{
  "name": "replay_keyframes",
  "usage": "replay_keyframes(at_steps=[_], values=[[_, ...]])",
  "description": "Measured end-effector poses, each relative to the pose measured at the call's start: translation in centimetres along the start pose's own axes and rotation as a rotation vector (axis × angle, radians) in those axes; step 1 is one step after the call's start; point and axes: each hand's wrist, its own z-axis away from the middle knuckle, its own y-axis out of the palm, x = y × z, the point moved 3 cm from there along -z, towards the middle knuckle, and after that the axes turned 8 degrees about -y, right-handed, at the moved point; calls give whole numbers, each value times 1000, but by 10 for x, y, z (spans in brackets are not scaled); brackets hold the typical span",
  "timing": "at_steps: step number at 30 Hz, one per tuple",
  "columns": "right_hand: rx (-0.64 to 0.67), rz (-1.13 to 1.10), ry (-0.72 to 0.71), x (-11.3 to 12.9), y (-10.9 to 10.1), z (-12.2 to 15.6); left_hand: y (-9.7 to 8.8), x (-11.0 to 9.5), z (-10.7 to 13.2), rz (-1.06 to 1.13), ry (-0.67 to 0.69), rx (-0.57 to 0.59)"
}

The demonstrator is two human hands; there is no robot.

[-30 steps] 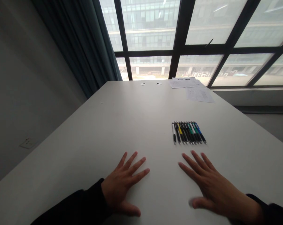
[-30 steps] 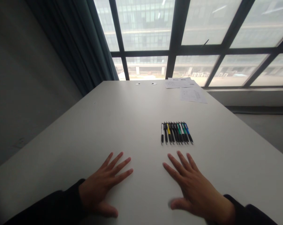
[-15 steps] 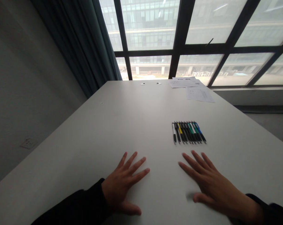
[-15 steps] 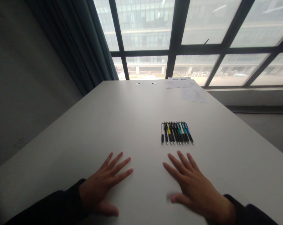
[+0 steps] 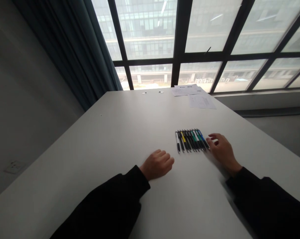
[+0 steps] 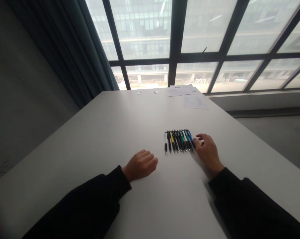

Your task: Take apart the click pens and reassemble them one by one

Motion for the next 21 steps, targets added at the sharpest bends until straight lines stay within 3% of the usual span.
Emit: replay_keyframes(at_steps=[4,10,15,21], values=[[30,45,-76,-1,17,-14,29,0,-47,152,-169,63],[98,125,-132,-5,34,-26,64,-5,-92,297,-170,198],[130,139,-138,-6,40,-29,82,-3,-105,344,-124,333],[154,145,-130,-7,46,-32,85,-1,-106,358,-147,337]])
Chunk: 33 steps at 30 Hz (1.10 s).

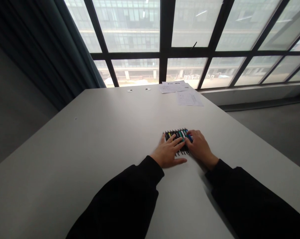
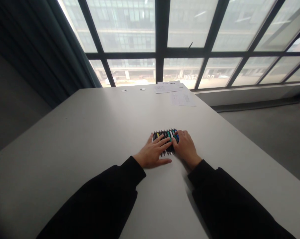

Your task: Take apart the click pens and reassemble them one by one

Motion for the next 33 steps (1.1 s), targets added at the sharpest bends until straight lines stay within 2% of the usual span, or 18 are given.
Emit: replay_keyframes(at_steps=[10,16,19,24,33], values=[[6,-13,36,1,-1,-1,-1,-2,1,-13,-3,-27],[1,-29,53,0,-2,-2,-14,-9,-4,43,114,-128],[-7,-36,65,-2,-1,-3,-15,-7,-13,74,159,-99],[-18,-44,91,-7,0,-5,-5,2,-24,44,137,-2],[-15,-52,99,-4,-2,-4,1,2,-22,-39,81,-8]])
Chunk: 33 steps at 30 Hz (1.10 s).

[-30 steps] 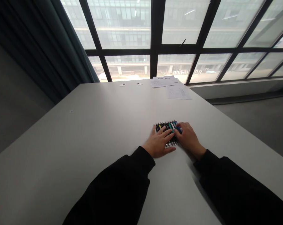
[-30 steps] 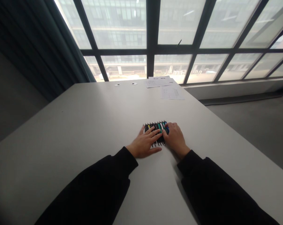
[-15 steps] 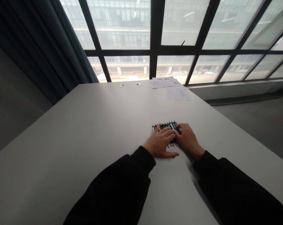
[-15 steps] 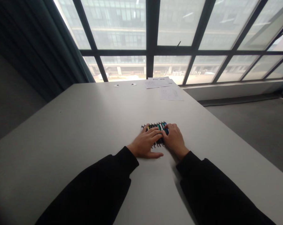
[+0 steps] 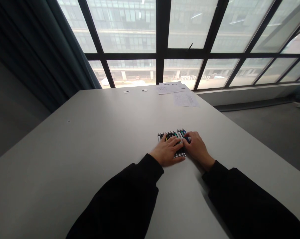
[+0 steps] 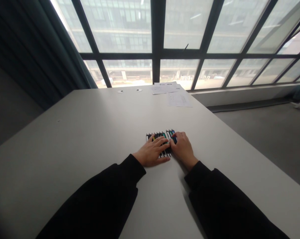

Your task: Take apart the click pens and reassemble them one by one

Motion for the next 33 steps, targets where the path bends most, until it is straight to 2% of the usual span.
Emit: replay_keyframes(at_steps=[12,19,23,26,29,33], values=[[-1,-5,-24,-6,1,1,-3,4,6,33,-48,-38],[11,-4,-21,-5,1,2,-16,26,33,45,-76,-25],[14,6,-18,-5,2,2,-28,42,63,50,-94,4],[17,15,-28,-5,3,2,-37,54,93,41,-125,9],[20,30,-37,-3,4,2,-45,65,134,10,-175,15],[29,68,-51,2,4,5,-58,77,196,-15,-258,-39]])
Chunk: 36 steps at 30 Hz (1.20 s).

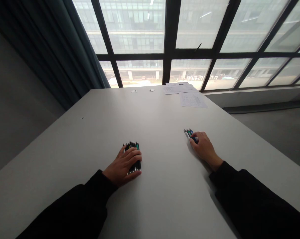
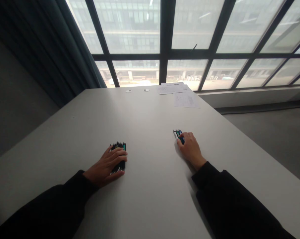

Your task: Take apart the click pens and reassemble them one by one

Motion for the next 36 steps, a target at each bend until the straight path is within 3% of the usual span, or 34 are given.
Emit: replay_keyframes(at_steps=[5,14,18,25,28,32,36], values=[[32,83,-20,13,-1,5,-13,16,47,-1,-49,-29],[85,151,-91,50,0,11,-24,13,48,-41,12,103],[129,109,-173,90,11,19,-27,11,48,-47,50,81],[178,5,-285,185,39,35,-26,12,54,-42,19,66],[178,-29,-295,213,46,40,-30,12,58,-29,4,5],[194,-88,-289,220,47,42,-37,17,63,23,-56,-190],[225,-172,-278,210,45,41,-35,21,63,38,-66,-200]])
